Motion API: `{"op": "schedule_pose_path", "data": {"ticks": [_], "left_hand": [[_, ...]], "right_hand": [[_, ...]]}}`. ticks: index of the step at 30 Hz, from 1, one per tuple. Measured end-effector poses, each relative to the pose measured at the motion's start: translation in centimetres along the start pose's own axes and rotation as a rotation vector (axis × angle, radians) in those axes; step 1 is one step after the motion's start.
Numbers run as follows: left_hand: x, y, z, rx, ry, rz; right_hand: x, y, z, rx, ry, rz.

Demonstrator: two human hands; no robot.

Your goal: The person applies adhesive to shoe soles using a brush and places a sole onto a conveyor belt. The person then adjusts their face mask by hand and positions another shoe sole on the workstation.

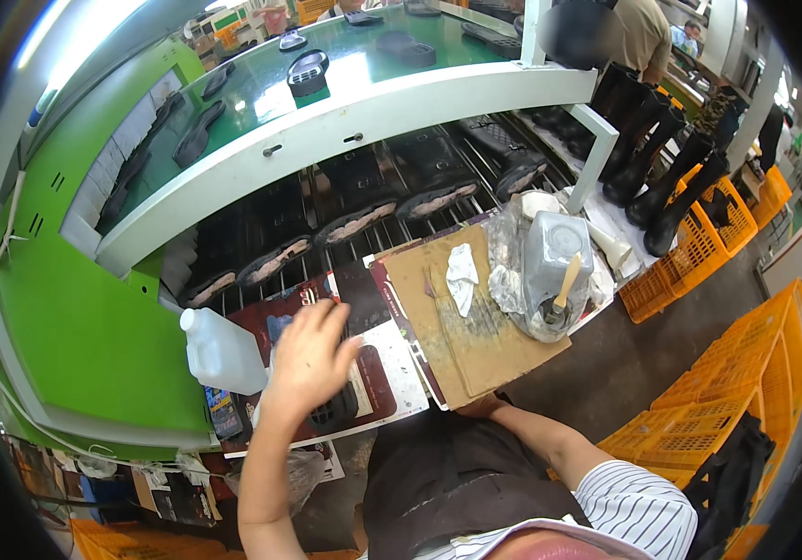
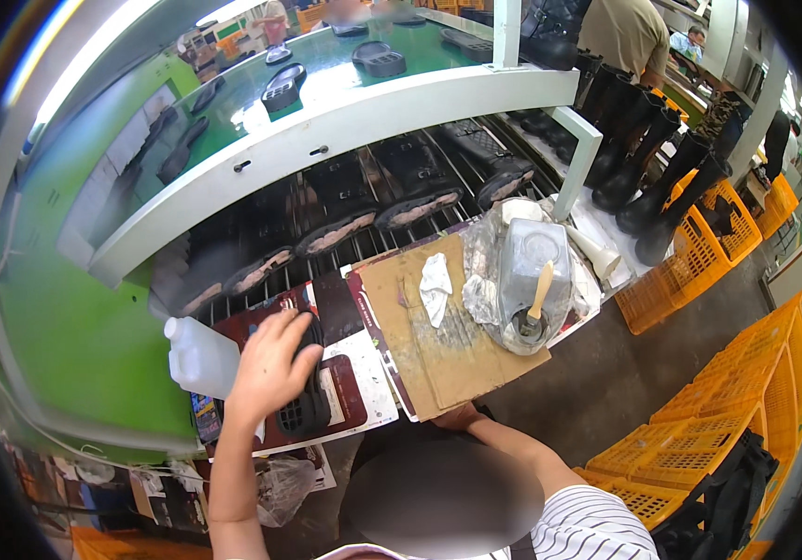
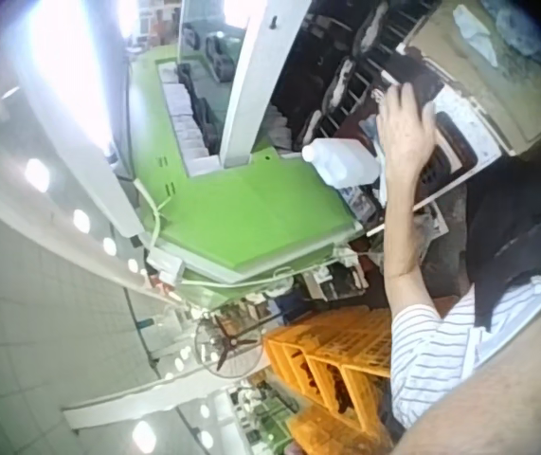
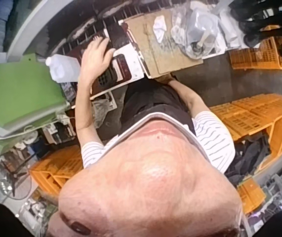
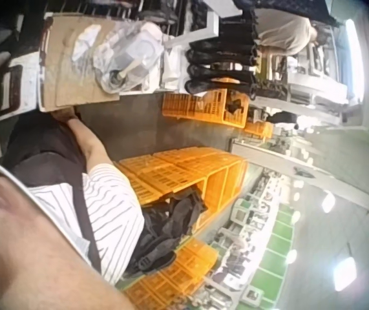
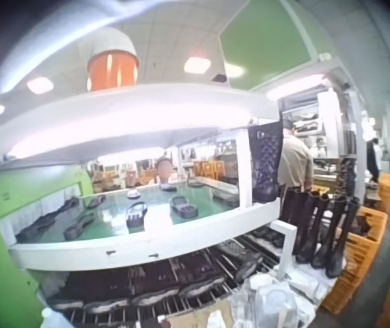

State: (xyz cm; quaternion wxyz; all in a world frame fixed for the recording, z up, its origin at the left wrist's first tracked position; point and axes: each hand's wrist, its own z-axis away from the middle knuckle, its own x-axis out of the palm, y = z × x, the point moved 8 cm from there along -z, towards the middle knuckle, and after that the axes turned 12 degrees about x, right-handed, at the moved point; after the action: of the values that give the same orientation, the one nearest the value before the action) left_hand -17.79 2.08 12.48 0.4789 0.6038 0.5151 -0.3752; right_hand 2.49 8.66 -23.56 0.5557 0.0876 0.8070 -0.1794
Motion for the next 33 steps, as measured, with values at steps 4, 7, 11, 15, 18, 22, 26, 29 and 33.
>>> {"op": "schedule_pose_path", "data": {"ticks": [4,7,11,15,18,22,26,29,33], "left_hand": [[6.1,-8.4,2.2,-0.362,-0.225,-0.061],[13.6,-10.5,4.5,-0.401,-0.465,0.084],[13.9,-9.7,5.9,-0.531,-0.390,0.149],[13.7,-9.8,5.9,-0.537,-0.332,0.163],[13.8,-9.7,5.9,-0.542,-0.320,0.159],[13.5,-9.7,6.0,-0.542,-0.300,0.168],[13.6,-9.9,5.9,-0.546,-0.294,0.183],[13.6,-9.8,5.8,-0.531,-0.286,0.185],[13.5,-10.0,6.0,-0.547,-0.290,0.182]], "right_hand": [[-0.2,0.2,-0.1,0.001,0.029,0.024],[-0.7,-0.1,-0.6,-0.023,0.074,0.003],[-0.7,0.1,-0.1,-0.011,0.085,-0.002],[-0.5,-0.1,-0.4,-0.074,0.105,0.093],[-0.1,-0.5,-0.2,-0.115,0.087,0.253],[-2.2,-1.2,-0.4,-0.076,0.138,0.174],[-3.0,-0.3,-0.8,-0.028,0.054,0.095],[-3.7,0.5,-1.3,0.013,-0.011,0.038],[-4.6,2.2,-1.7,0.062,-0.090,-0.042]]}}
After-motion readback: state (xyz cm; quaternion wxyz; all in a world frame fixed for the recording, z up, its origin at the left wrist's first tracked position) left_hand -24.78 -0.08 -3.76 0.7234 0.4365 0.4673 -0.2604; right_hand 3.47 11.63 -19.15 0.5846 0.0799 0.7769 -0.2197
